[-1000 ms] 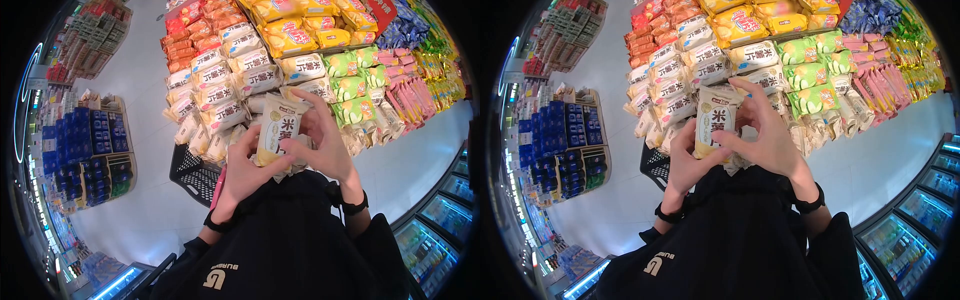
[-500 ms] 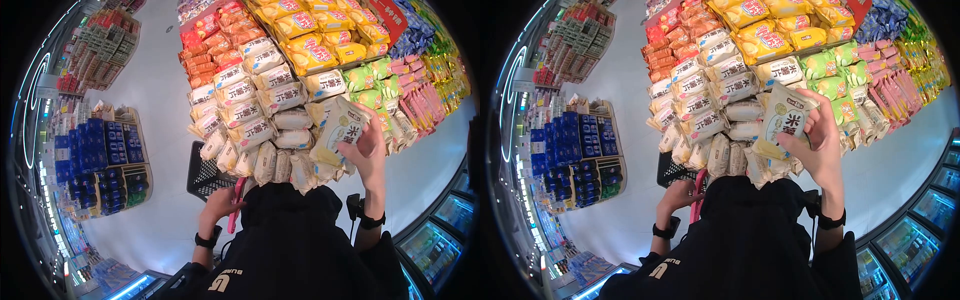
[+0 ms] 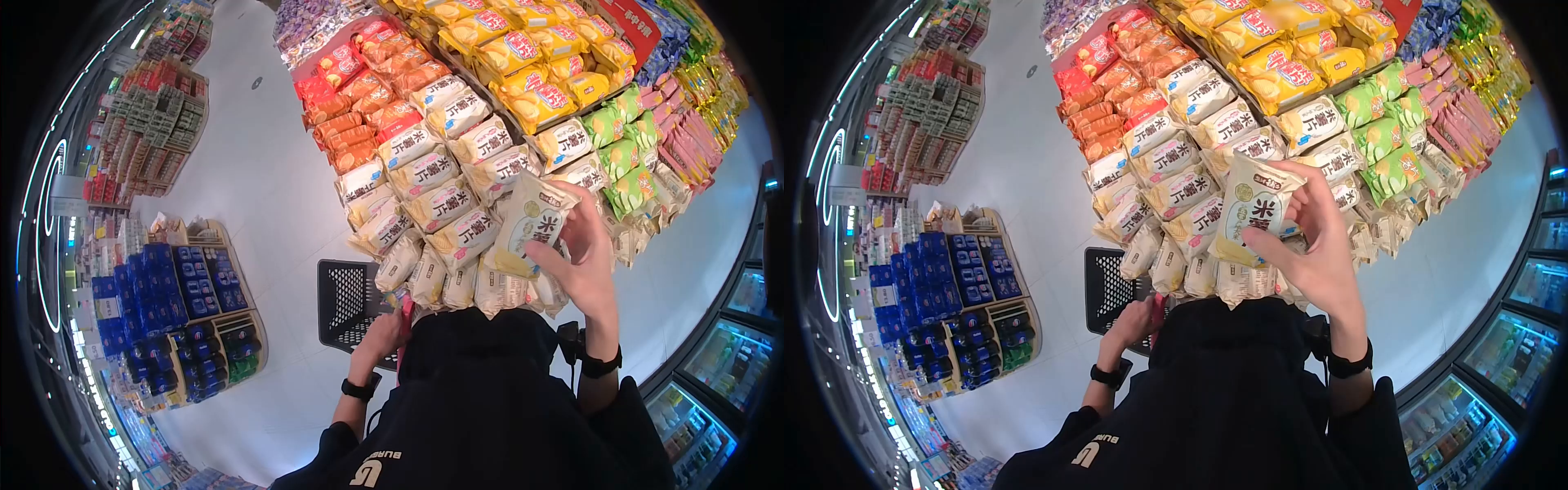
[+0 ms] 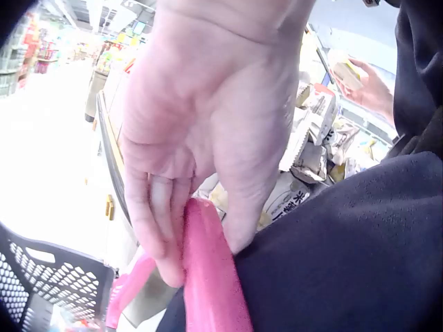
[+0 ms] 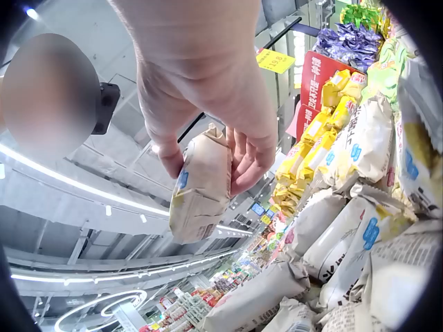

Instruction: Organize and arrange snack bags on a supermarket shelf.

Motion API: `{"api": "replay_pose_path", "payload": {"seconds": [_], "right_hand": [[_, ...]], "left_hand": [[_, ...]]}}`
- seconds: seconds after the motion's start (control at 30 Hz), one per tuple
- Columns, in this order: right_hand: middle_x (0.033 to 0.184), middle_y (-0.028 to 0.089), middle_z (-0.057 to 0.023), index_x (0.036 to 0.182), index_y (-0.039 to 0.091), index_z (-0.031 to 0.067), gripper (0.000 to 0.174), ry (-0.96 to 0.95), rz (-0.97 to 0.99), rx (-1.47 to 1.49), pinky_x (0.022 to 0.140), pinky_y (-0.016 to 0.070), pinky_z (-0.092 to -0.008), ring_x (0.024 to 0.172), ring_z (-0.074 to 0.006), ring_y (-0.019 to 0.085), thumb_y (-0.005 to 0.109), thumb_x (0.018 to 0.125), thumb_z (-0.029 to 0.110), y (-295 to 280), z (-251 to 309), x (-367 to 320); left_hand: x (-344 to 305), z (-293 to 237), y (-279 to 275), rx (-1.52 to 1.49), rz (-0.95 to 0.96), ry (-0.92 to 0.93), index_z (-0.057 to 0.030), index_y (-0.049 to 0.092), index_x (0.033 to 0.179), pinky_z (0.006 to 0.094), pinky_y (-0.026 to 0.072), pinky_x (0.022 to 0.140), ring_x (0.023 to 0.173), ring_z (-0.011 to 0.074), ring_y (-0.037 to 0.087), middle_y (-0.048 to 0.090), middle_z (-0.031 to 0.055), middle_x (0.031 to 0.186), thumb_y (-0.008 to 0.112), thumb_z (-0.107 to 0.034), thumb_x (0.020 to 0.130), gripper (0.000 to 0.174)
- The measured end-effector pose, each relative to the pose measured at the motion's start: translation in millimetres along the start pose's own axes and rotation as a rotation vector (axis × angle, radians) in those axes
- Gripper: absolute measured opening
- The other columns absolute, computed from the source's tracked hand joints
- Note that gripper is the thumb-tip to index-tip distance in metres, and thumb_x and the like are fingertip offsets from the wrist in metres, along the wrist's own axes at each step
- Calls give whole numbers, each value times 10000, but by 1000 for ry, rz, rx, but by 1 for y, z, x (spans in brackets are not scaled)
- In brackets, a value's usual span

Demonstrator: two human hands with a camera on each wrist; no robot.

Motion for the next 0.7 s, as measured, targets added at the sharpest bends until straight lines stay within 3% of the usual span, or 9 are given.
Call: {"api": "replay_pose_path", "payload": {"seconds": [0.13, 0.23, 0.27, 0.47, 0.7], "right_hand": [[1184, 617, -88, 1347, 443, 30, 642, -11, -34, -25, 924, 485, -314, 1063, -150, 605, 748, 787, -42, 19, -7, 0], [1177, 622, -85, 1350, 439, 28, 643, -27, -53, -56, 920, 482, -313, 1052, -148, 610, 749, 790, -32, 30, -14, 1], [1169, 626, -82, 1355, 435, 31, 648, -39, -64, -70, 913, 481, -313, 1048, -147, 614, 761, 796, -14, 33, -15, 0], [1160, 622, -81, 1354, 438, 39, 646, -38, -161, -79, 918, 472, -312, 1050, -154, 616, 788, 810, 39, 44, -17, -11], [1166, 622, -88, 1363, 437, 45, 659, -10, -171, -44, 936, 467, -305, 1053, -156, 610, 781, 802, 18, 50, -15, -14]], "left_hand": [[-7, 19, -6, 25, -19, -2, 98, 498, 1157, 508, 511, 747, 821, 448, 630, 638, 267, 818, 753, -178, 762, 545], [-10, 24, -13, 32, 77, 30, 110, 495, 1190, 507, 523, 738, 830, 445, 644, 648, 262, 802, 762, -169, 751, 584], [-11, 28, -16, 12, 42, 63, 34, 554, 1015, 508, 511, 700, 777, 433, 640, 645, 259, 798, 774, -176, 739, 411], [-4, 44, -31, 99, 132, 103, 55, 534, 1052, 505, 544, 736, 819, 426, 661, 664, 247, 813, 760, -158, 742, 439], [8, 47, -54, 180, 69, 103, 27, 546, 999, 507, 542, 737, 797, 416, 664, 659, 236, 789, 688, -105, 761, 306]]}}
Point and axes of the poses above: each hand's wrist, its own x-axis towards the middle knuckle, its own y-axis out of the palm, z = x × y, the point moved 5 cm from there along x, towards the middle knuckle
